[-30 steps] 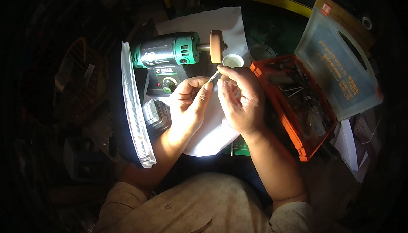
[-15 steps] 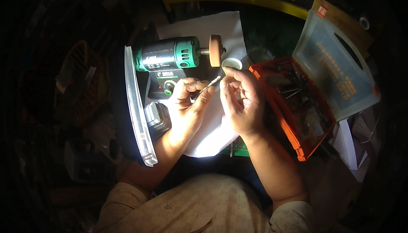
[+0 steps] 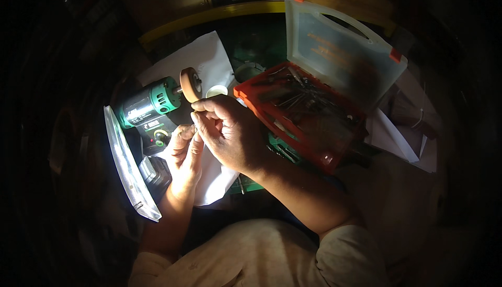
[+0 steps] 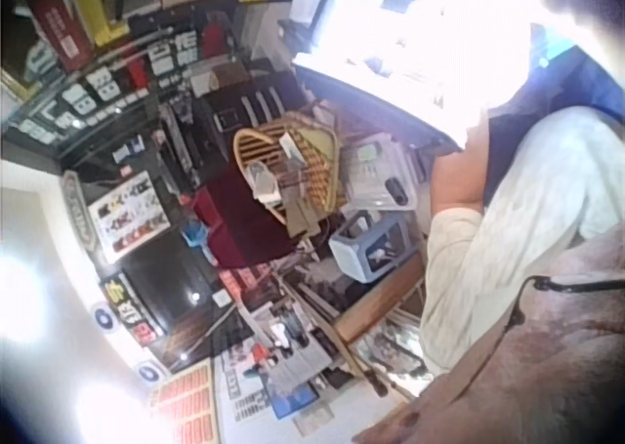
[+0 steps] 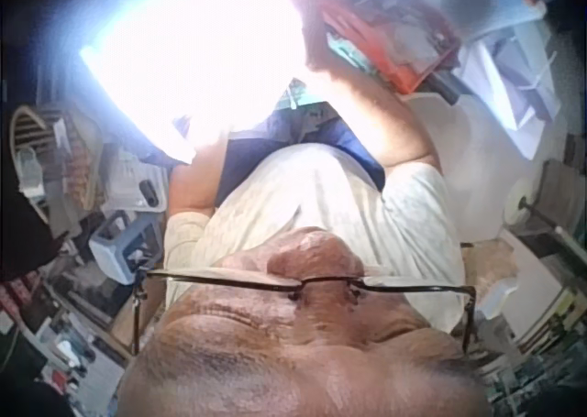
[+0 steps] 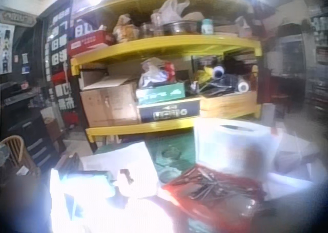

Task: The person holds a small metal tool and repeatedly presses it against a rotating grinding wheel to sharpen its edge. They rotate the tool to work different sides and periodically inspect the edge under a bright work lamp. The person also reaches into a red toolbox to select different small tools and continues the sharpening process.

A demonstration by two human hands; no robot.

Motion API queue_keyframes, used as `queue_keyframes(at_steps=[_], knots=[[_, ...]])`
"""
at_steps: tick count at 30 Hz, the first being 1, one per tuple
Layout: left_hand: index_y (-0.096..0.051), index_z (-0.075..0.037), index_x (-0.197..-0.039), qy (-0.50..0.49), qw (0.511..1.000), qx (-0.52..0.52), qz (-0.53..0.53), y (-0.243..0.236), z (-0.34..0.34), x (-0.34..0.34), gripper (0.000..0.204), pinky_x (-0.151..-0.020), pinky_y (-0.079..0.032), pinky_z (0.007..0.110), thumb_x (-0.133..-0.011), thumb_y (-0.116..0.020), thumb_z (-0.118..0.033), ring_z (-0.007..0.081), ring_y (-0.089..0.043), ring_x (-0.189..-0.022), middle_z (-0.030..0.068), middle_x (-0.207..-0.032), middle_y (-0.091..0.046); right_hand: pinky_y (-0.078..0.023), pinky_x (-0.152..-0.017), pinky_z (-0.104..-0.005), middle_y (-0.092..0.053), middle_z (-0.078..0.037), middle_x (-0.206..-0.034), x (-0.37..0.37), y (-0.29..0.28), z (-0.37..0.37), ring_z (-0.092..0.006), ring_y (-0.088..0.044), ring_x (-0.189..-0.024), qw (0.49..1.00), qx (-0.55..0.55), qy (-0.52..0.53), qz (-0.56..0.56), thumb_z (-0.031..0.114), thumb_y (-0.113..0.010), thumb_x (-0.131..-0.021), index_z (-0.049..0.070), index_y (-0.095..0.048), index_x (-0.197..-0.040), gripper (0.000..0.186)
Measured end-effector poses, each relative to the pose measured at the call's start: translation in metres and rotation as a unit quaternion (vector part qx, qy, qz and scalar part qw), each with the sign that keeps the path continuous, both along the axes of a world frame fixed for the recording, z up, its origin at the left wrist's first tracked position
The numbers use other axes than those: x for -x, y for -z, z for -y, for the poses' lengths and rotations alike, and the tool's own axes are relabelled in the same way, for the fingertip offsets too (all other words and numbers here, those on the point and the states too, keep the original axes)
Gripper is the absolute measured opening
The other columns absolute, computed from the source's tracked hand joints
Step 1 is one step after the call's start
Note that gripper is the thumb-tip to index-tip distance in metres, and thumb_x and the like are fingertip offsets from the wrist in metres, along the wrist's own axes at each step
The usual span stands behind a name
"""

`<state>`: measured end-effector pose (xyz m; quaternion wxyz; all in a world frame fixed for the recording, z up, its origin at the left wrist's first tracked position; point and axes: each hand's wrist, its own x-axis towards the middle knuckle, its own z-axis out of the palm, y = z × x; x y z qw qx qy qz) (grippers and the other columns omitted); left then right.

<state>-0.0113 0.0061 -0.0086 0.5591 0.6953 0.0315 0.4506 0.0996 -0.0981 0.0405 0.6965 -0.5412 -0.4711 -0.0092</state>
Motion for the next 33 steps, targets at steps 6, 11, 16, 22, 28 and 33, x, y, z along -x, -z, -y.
queue_keyframes(at_steps=[6, 11, 16, 22, 28, 33], knots=[[-0.069, 0.002, -0.102, 0.007, 0.999, -0.034, -0.022, -0.003, -0.001, 0.005, 0.010, -0.083, -0.047, 0.026, -0.093, -0.072, -0.001, 0.0146, -0.059, -0.088, 0.0073, -0.096, -0.065, -0.055, -0.066, -0.0293, -0.070, -0.012, -0.096, 0.002, -0.006, 0.014, -0.0210, -0.068, -0.080, 0.987, -0.002, 0.072, 0.144, -0.001, -0.073, -0.089, 0.000, -0.070, -0.108, 0.019], [-0.070, 0.002, -0.101, -0.007, 0.996, -0.081, -0.021, -0.002, -0.004, 0.006, 0.011, -0.083, -0.047, 0.027, -0.091, -0.073, 0.001, 0.0160, -0.059, -0.087, 0.0078, -0.095, -0.065, -0.056, -0.079, -0.0373, -0.069, -0.016, -0.100, 0.002, -0.004, 0.023, -0.0299, -0.068, -0.089, 0.982, 0.000, 0.082, 0.169, -0.001, -0.075, -0.084, -0.001, -0.069, -0.111, 0.027], [-0.067, 0.001, -0.096, 0.002, 0.997, -0.070, -0.010, 0.003, -0.005, 0.006, 0.011, -0.083, -0.045, 0.027, -0.087, -0.075, 0.003, 0.0154, -0.057, -0.088, 0.0075, -0.095, -0.062, -0.055, -0.076, -0.0401, -0.068, -0.017, -0.101, 0.005, -0.001, 0.030, -0.0319, -0.068, -0.089, 0.972, 0.024, 0.103, 0.208, 0.002, -0.074, -0.084, -0.004, -0.065, -0.115, 0.033], [-0.068, 0.001, -0.100, 0.041, 0.999, -0.011, 0.009, 0.010, -0.006, 0.008, 0.014, -0.084, -0.044, 0.027, -0.089, -0.076, -0.003, 0.0139, -0.056, -0.089, 0.0059, -0.097, -0.060, -0.053, -0.073, -0.0388, -0.066, -0.015, -0.102, 0.006, 0.001, 0.035, -0.0287, -0.067, -0.085, 0.959, 0.028, 0.129, 0.251, 0.010, -0.073, -0.085, -0.004, -0.064, -0.118, 0.037], [-0.066, -0.001, -0.092, 0.001, 0.998, -0.061, -0.002, 0.006, -0.007, 0.006, 0.013, -0.081, -0.046, 0.026, -0.087, -0.077, 0.000, 0.0144, -0.057, -0.085, 0.0053, -0.093, -0.060, -0.055, -0.080, -0.0407, -0.066, -0.018, -0.107, 0.012, 0.005, 0.040, -0.0316, -0.067, -0.090, 0.969, 0.048, 0.110, 0.217, 0.006, -0.074, -0.086, -0.005, -0.057, -0.130, 0.049], [-0.070, -0.001, -0.094, -0.020, 0.985, -0.167, -0.021, 0.000, -0.006, 0.008, 0.014, -0.080, -0.047, 0.031, -0.082, -0.077, 0.002, 0.0189, -0.059, -0.085, 0.0104, -0.094, -0.064, -0.056, -0.079, -0.0398, -0.068, -0.018, -0.101, 0.013, 0.010, 0.050, -0.0322, -0.068, -0.088, 0.984, 0.047, 0.066, 0.162, 0.002, -0.074, -0.086, -0.005, -0.060, -0.122, 0.040]])
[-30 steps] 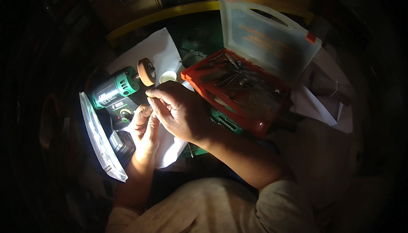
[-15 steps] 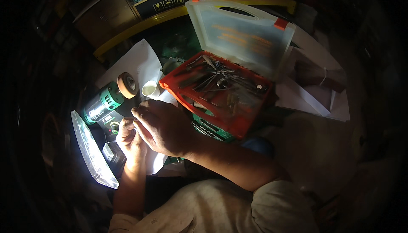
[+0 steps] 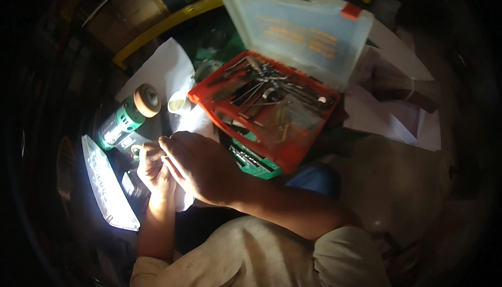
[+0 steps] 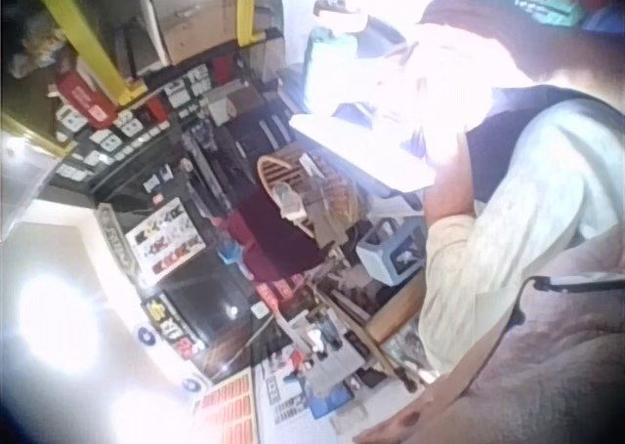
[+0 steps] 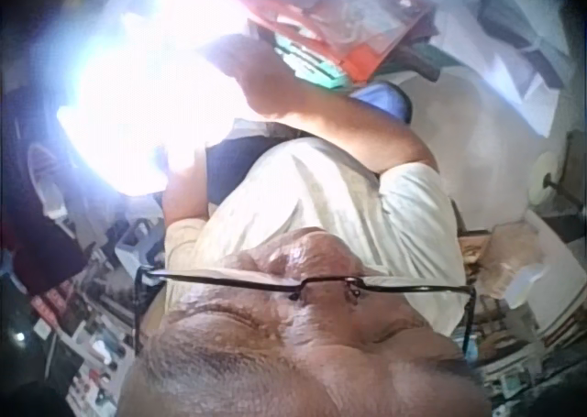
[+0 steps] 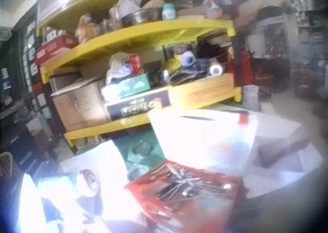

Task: The person holds a small metal tool and repeatedly presses it against a rotating grinding wheel to sharpen its edge. They rotate the tool to work different sides and periodically inspect the edge under a bright work lamp. The person also reaches into a red toolbox to select different small tools and continues the sharpening process.

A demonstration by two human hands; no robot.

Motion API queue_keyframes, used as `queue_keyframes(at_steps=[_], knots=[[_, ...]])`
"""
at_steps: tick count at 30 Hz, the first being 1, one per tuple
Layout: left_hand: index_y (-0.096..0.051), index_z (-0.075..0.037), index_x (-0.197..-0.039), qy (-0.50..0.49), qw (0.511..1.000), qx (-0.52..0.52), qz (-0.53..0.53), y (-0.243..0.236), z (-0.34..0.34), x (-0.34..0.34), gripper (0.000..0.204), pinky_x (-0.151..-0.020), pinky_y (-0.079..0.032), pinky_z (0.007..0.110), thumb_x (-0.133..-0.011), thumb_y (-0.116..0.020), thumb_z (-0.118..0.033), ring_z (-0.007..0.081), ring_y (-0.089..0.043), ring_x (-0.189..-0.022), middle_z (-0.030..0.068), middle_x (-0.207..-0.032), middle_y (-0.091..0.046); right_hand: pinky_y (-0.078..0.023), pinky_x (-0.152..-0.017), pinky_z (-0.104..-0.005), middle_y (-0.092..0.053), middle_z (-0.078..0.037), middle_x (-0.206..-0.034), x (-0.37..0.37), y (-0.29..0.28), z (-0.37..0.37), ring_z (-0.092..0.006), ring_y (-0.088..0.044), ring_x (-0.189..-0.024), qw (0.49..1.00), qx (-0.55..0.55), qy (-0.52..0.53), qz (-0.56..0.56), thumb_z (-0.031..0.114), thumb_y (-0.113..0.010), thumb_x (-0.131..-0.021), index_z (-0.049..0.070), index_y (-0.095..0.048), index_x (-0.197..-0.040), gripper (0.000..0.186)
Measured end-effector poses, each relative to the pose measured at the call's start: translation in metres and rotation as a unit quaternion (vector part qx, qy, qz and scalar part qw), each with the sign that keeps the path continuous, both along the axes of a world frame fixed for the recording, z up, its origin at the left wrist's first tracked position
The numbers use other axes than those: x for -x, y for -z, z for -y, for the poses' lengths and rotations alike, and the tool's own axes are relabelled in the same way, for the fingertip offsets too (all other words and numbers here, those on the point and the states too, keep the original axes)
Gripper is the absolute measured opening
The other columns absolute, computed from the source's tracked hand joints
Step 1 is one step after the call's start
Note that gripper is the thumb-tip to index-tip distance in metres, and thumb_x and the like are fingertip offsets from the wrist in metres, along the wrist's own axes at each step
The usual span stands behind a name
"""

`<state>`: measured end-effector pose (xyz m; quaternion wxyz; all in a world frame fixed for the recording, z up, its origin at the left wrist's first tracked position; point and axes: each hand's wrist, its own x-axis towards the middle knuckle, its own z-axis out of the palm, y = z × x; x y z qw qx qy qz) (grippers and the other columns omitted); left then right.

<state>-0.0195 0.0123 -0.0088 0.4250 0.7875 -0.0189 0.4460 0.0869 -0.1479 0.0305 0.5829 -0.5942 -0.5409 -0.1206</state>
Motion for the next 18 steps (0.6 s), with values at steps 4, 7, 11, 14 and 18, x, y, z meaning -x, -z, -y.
queue_keyframes(at_steps=[4, 7, 11, 14, 18], knots=[[-0.073, 0.000, -0.098, 0.037, 0.993, -0.111, 0.008, -0.010, 0.000, -0.006, 0.023, -0.075, -0.049, 0.035, -0.076, -0.080, 0.004, 0.0238, -0.061, -0.087, 0.0118, -0.094, -0.066, -0.055, -0.069, -0.0353, -0.069, -0.013, -0.093, 0.003, 0.008, 0.019, -0.0272, -0.067, -0.079, 0.998, -0.006, 0.007, 0.060, -0.004, -0.075, -0.081, -0.003, -0.065, -0.109, 0.029], [-0.072, 0.004, -0.099, 0.050, 0.984, -0.168, 0.004, -0.020, 0.007, -0.012, 0.030, -0.074, -0.051, 0.037, -0.072, -0.085, 0.002, 0.0260, -0.063, -0.090, 0.0151, -0.100, -0.069, -0.055, -0.068, -0.0346, -0.067, -0.014, -0.100, 0.007, 0.006, 0.042, -0.0261, -0.067, -0.081, 0.996, 0.025, -0.030, 0.082, -0.001, -0.075, -0.081, -0.002, -0.065, -0.111, 0.032], [-0.072, 0.005, -0.104, 0.034, 0.990, -0.131, -0.028, -0.024, 0.007, -0.008, 0.034, -0.077, -0.053, 0.037, -0.072, -0.085, 0.002, 0.0278, -0.064, -0.091, 0.0143, -0.098, -0.068, -0.054, -0.065, -0.0334, -0.069, -0.014, -0.102, 0.007, -0.018, 0.078, -0.0248, -0.067, -0.079, 0.998, 0.015, 0.002, 0.065, -0.006, -0.076, -0.081, -0.002, -0.067, -0.110, 0.031], [-0.069, 0.001, -0.108, 0.010, 0.993, -0.108, -0.039, -0.021, 0.006, -0.005, 0.030, -0.083, -0.049, 0.036, -0.080, -0.080, 0.001, 0.0269, -0.063, -0.094, 0.0144, -0.097, -0.066, -0.057, -0.067, -0.0359, -0.071, -0.016, -0.101, -0.007, -0.046, 0.095, -0.0264, -0.068, -0.081, 0.989, 0.106, 0.041, 0.093, -0.009, -0.073, -0.082, -0.003, -0.067, -0.110, 0.030], [-0.069, 0.001, -0.108, -0.005, 0.994, -0.104, -0.041, -0.018, 0.009, -0.006, 0.027, -0.083, -0.049, 0.035, -0.082, -0.078, 0.003, 0.0263, -0.062, -0.094, 0.0126, -0.095, -0.064, -0.055, -0.062, -0.0395, -0.065, -0.015, -0.093, -0.019, -0.053, 0.079, -0.0322, -0.067, -0.075, 0.958, 0.243, 0.043, 0.150, -0.007, -0.066, -0.083, -0.001, -0.061, -0.107, 0.025]])
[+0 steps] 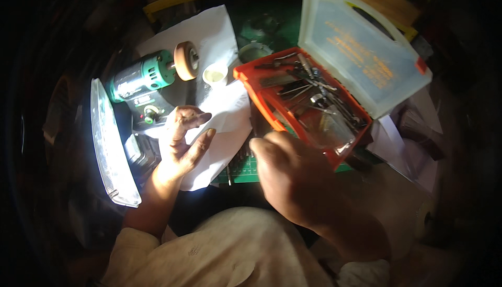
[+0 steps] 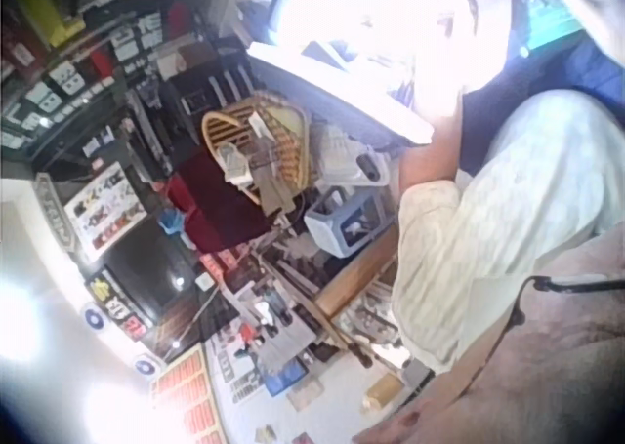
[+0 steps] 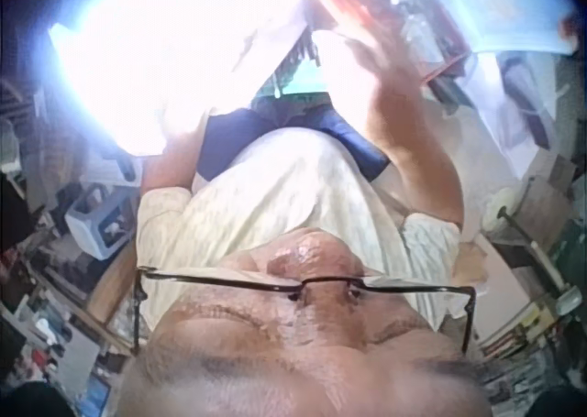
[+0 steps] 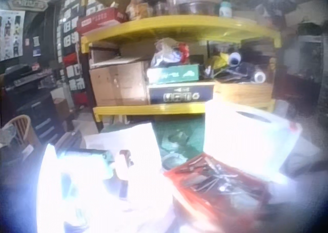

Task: The person holds a small metal tool and repeatedly presses it against a rotating grinding wheel to sharpen its edge. They rotate the tool to work different sides and periodically inspect the edge under a bright work lamp. The person also reaches into a red toolbox to select different small tools and continues the sharpening process.

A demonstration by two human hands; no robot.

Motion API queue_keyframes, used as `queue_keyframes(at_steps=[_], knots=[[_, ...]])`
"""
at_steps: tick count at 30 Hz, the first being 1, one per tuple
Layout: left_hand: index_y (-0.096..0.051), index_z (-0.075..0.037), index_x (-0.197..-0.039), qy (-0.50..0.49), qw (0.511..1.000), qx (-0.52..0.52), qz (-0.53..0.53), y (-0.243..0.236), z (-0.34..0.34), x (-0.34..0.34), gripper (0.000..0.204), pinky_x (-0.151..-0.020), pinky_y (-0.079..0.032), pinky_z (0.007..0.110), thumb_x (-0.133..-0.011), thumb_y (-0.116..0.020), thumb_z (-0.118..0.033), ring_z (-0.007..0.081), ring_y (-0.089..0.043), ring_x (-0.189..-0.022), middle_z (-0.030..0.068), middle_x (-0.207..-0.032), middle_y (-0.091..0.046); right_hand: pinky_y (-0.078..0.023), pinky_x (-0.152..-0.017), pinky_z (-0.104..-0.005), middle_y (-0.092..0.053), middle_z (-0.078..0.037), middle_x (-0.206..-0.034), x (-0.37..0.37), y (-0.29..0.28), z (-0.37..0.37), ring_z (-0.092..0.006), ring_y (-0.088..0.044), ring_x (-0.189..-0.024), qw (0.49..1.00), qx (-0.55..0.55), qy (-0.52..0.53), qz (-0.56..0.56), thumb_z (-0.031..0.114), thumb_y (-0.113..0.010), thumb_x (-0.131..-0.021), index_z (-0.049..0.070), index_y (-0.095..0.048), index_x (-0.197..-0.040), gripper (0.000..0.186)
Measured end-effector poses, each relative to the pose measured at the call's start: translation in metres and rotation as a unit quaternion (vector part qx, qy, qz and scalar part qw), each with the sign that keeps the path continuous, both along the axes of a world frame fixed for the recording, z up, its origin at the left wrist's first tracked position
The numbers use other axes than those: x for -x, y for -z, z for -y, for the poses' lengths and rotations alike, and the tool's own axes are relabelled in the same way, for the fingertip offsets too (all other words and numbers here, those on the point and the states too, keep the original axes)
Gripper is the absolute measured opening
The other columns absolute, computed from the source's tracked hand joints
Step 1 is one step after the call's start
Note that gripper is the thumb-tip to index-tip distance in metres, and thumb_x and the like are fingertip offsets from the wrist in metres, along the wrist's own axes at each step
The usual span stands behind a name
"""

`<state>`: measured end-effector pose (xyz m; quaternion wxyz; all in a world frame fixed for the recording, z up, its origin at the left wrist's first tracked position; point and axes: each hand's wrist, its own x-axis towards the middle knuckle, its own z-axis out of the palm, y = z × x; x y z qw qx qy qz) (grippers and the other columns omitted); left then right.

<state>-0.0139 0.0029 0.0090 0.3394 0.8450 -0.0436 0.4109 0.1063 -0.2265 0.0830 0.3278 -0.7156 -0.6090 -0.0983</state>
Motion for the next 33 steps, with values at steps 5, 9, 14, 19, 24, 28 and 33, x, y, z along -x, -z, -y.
queue_keyframes(at_steps=[5, 9, 14, 19, 24, 28, 33], knots=[[-0.070, 0.003, -0.110, 0.003, 0.999, 0.042, 0.005, 0.004, 0.002, -0.001, 0.033, -0.081, -0.049, 0.033, -0.078, -0.079, 0.007, 0.0244, -0.060, -0.091, 0.0129, -0.096, -0.063, -0.054, -0.051, -0.0370, -0.059, -0.014, -0.080, 0.007, 0.008, -0.032, -0.0289, -0.067, -0.062, 0.985, 0.150, 0.058, 0.061, 0.004, -0.064, -0.082, 0.002, -0.055, -0.085, 0.009], [-0.068, 0.001, -0.111, 0.012, 0.997, 0.075, -0.017, 0.008, 0.002, 0.002, 0.029, -0.081, -0.048, 0.031, -0.083, -0.074, 0.005, 0.0209, -0.060, -0.097, 0.0122, -0.107, -0.061, -0.054, -0.050, -0.0375, -0.060, -0.016, -0.079, 0.009, 0.015, -0.056, -0.0308, -0.066, -0.060, 0.970, 0.177, 0.127, 0.107, 0.002, -0.063, -0.082, 0.002, -0.054, -0.086, 0.010], [-0.068, 0.001, -0.112, 0.005, 0.996, 0.082, -0.030, 0.008, 0.003, 0.003, 0.028, -0.081, -0.048, 0.030, -0.085, -0.072, 0.006, 0.0202, -0.058, -0.100, 0.0120, -0.107, -0.061, -0.058, -0.064, -0.0421, -0.064, -0.017, -0.083, -0.014, -0.005, -0.027, -0.0369, -0.069, -0.072, 0.997, 0.077, 0.006, -0.027, 0.003, -0.061, -0.089, -0.001, -0.059, -0.095, 0.008], [-0.069, 0.000, -0.108, -0.020, 0.996, 0.084, -0.012, 0.008, 0.004, 0.000, 0.032, -0.073, -0.049, 0.030, -0.078, -0.077, 0.009, 0.0197, -0.059, -0.087, 0.0107, -0.096, -0.062, -0.055, -0.083, -0.0396, -0.072, -0.020, -0.104, -0.099, -0.039, 0.004, -0.0359, -0.071, -0.093, 0.977, 0.098, 0.182, -0.047, 0.007, -0.068, -0.091, -0.001, -0.069, -0.109, 0.020], [-0.068, 0.000, -0.107, -0.016, 0.995, 0.098, -0.022, 0.004, 0.005, 0.000, 0.032, -0.073, -0.049, 0.030, -0.078, -0.076, 0.010, 0.0188, -0.058, -0.085, 0.0102, -0.094, -0.063, -0.054, -0.090, -0.0401, -0.073, -0.019, -0.105, -0.133, -0.033, 0.021, -0.0347, -0.069, -0.102, 0.947, 0.168, 0.260, -0.092, 0.006, -0.069, -0.090, -0.002, -0.071, -0.105, 0.017], [-0.068, -0.001, -0.109, -0.012, 0.994, 0.101, -0.033, 0.003, 0.006, 0.000, 0.034, -0.074, -0.049, 0.030, -0.077, -0.075, 0.011, 0.0189, -0.058, -0.084, 0.0096, -0.093, -0.063, -0.055, -0.083, -0.0386, -0.073, -0.020, -0.099, -0.138, -0.020, 0.025, -0.0332, -0.071, -0.093, 0.940, 0.189, 0.247, -0.140, 0.009, -0.072, -0.088, -0.003, -0.072, -0.104, 0.019], [-0.068, 0.000, -0.109, -0.020, 0.995, 0.089, -0.026, 0.004, 0.006, 0.000, 0.034, -0.070, -0.050, 0.029, -0.078, -0.076, 0.009, 0.0183, -0.059, -0.082, 0.0103, -0.093, -0.063, -0.054, -0.074, -0.0364, -0.072, -0.019, -0.092, -0.143, -0.005, 0.017, -0.0275, -0.070, -0.080, 0.943, 0.175, 0.242, -0.147, 0.009, -0.071, -0.089, -0.005, -0.070, -0.096, 0.015]])
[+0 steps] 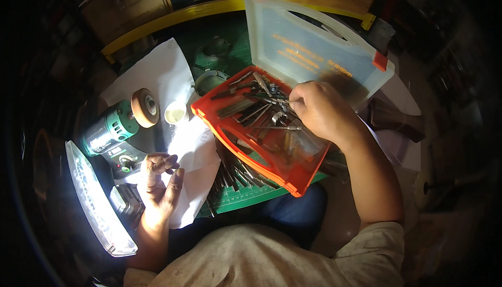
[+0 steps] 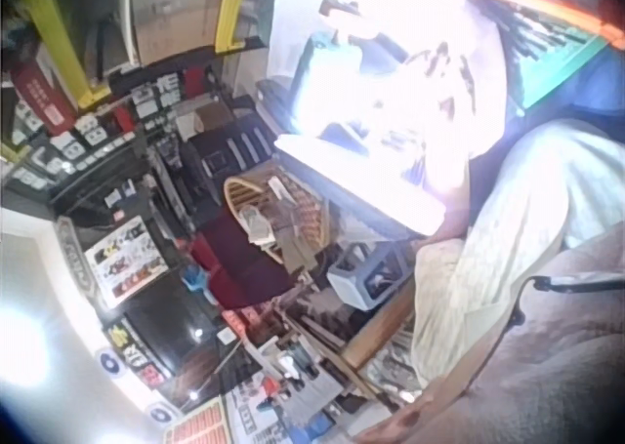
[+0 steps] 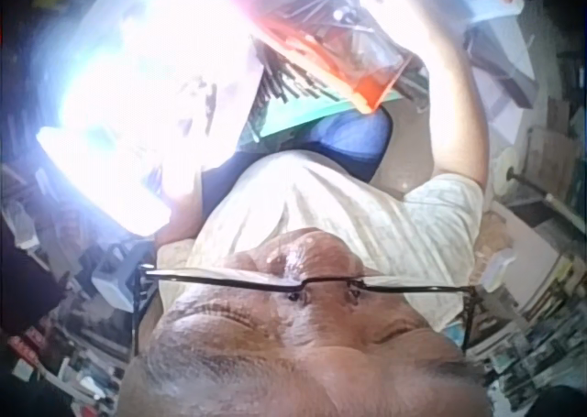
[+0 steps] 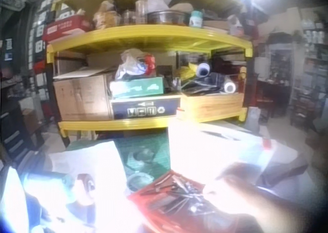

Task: The person holds a small metal tool and repeatedly presses it against a rotating grinding wheel to sharpen its edge. They rotate the tool to work different sides and periodically inspect the edge under a bright work lamp. The person also reaches into a red toolbox to select different small tools and continues the sharpening process.

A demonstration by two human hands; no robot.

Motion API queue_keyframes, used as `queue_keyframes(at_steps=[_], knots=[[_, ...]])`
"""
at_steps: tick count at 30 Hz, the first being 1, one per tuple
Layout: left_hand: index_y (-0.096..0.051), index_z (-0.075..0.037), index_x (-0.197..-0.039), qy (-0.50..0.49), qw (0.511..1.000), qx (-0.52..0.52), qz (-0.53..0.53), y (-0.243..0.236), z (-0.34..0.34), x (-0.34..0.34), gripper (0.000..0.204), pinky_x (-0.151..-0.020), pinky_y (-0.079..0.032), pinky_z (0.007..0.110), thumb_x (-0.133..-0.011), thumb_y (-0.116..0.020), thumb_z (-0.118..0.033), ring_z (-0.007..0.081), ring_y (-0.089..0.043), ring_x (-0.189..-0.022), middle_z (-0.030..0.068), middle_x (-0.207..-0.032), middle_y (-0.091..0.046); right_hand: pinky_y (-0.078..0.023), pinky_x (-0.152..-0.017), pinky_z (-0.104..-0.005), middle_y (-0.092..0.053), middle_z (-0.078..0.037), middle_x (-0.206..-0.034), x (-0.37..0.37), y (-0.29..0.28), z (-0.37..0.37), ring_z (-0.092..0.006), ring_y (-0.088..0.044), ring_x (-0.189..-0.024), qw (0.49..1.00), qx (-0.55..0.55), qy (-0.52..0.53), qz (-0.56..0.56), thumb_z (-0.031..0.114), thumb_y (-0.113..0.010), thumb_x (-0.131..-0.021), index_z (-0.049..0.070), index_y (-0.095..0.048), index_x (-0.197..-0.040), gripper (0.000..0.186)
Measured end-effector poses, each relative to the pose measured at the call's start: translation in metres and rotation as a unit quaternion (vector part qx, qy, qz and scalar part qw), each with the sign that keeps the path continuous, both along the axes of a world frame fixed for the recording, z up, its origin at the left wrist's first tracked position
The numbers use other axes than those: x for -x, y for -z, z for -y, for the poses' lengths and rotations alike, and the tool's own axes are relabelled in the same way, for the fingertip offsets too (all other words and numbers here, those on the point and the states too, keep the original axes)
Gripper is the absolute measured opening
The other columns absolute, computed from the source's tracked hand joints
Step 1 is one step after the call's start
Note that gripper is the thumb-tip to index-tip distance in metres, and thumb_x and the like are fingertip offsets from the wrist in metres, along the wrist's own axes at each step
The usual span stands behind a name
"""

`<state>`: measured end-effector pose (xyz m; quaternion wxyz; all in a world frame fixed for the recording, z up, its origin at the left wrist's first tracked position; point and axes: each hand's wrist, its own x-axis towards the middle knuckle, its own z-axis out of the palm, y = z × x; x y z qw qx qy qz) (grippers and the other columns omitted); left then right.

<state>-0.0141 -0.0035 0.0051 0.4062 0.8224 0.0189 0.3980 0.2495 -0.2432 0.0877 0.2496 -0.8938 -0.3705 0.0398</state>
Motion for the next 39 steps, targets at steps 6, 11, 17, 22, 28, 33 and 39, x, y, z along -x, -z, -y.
queue_keyframes(at_steps=[6, 11, 17, 22, 28, 33, 39], knots=[[-0.069, 0.000, -0.109, -0.006, 1.000, -0.007, 0.009, -0.002, -0.001, -0.001, 0.033, -0.071, -0.050, 0.028, -0.078, -0.078, 0.008, 0.0176, -0.059, -0.081, 0.0112, -0.096, -0.063, -0.051, -0.066, -0.0266, -0.069, -0.006, -0.083, 0.012, -0.025, -0.002, -0.0109, -0.062, -0.072, 0.982, -0.187, -0.025, -0.002, 0.000, -0.067, -0.093, -0.002, -0.068, -0.098, 0.006], [-0.067, 0.001, -0.104, -0.009, 0.997, -0.064, 0.036, -0.007, -0.004, 0.000, 0.021, -0.085, -0.051, 0.039, -0.084, -0.075, 0.003, 0.0303, -0.065, -0.096, 0.0154, -0.099, -0.068, -0.049, -0.064, -0.0208, -0.067, -0.002, -0.085, 0.066, -0.048, -0.026, -0.0061, -0.062, -0.072, 0.948, -0.263, -0.119, -0.136, -0.002, -0.065, -0.094, -0.001, -0.068, -0.101, 0.007], [-0.069, 0.004, -0.108, 0.109, 0.992, -0.014, 0.056, -0.009, -0.008, 0.000, 0.020, -0.081, -0.055, 0.036, -0.090, -0.074, -0.001, 0.0274, -0.070, -0.088, 0.0176, -0.098, -0.072, -0.052, -0.068, -0.0241, -0.068, -0.004, -0.092, 0.114, -0.031, -0.089, -0.0073, -0.062, -0.075, 0.922, -0.224, -0.312, -0.050, -0.007, -0.069, -0.091, 0.000, -0.068, -0.103, 0.014], [-0.071, 0.001, -0.105, 0.099, 0.990, 0.101, 0.026, -0.003, -0.006, 0.001, 0.012, -0.081, -0.053, 0.030, -0.093, -0.072, -0.002, 0.0182, -0.068, -0.089, 0.0137, -0.097, -0.073, -0.055, -0.068, -0.0297, -0.071, -0.013, -0.090, 0.125, -0.019, -0.110, -0.0210, -0.070, -0.078, 0.917, -0.267, -0.269, -0.121, -0.002, -0.071, -0.090, -0.002, -0.069, -0.104, 0.014], [-0.071, 0.000, -0.101, 0.063, 0.991, 0.113, 0.037, 0.000, -0.005, 0.001, 0.010, -0.080, -0.050, 0.029, -0.093, -0.073, -0.005, 0.0160, -0.066, -0.087, 0.0094, -0.097, -0.071, -0.056, -0.068, -0.0330, -0.072, -0.018, -0.091, 0.127, -0.026, -0.111, -0.0271, -0.073, -0.081, 0.930, -0.231, -0.286, -0.012, 0.000, -0.071, -0.090, -0.003, -0.069, -0.110, 0.021], [-0.069, -0.002, -0.097, 0.030, 0.987, 0.155, 0.041, -0.002, 0.000, 0.003, 0.007, -0.075, -0.048, 0.027, -0.092, -0.074, -0.004, 0.0122, -0.060, -0.078, 0.0053, -0.091, -0.068, -0.057, -0.069, -0.0314, -0.071, -0.016, -0.096, 0.135, -0.034, -0.110, -0.0234, -0.072, -0.080, 0.940, -0.202, -0.276, -0.008, -0.001, -0.070, -0.090, -0.004, -0.067, -0.115, 0.026], [-0.067, -0.004, -0.096, 0.016, 0.979, 0.202, -0.009, -0.002, 0.000, 0.006, 0.011, -0.069, -0.046, 0.025, -0.091, -0.077, -0.005, 0.0083, -0.056, -0.074, 0.0016, -0.086, -0.066, -0.049, -0.065, -0.0216, -0.068, -0.004, -0.102, 0.137, -0.028, -0.114, -0.0063, -0.057, -0.074, 0.943, -0.201, -0.258, -0.067, -0.003, -0.069, -0.092, 0.001, -0.065, -0.125, 0.034]])
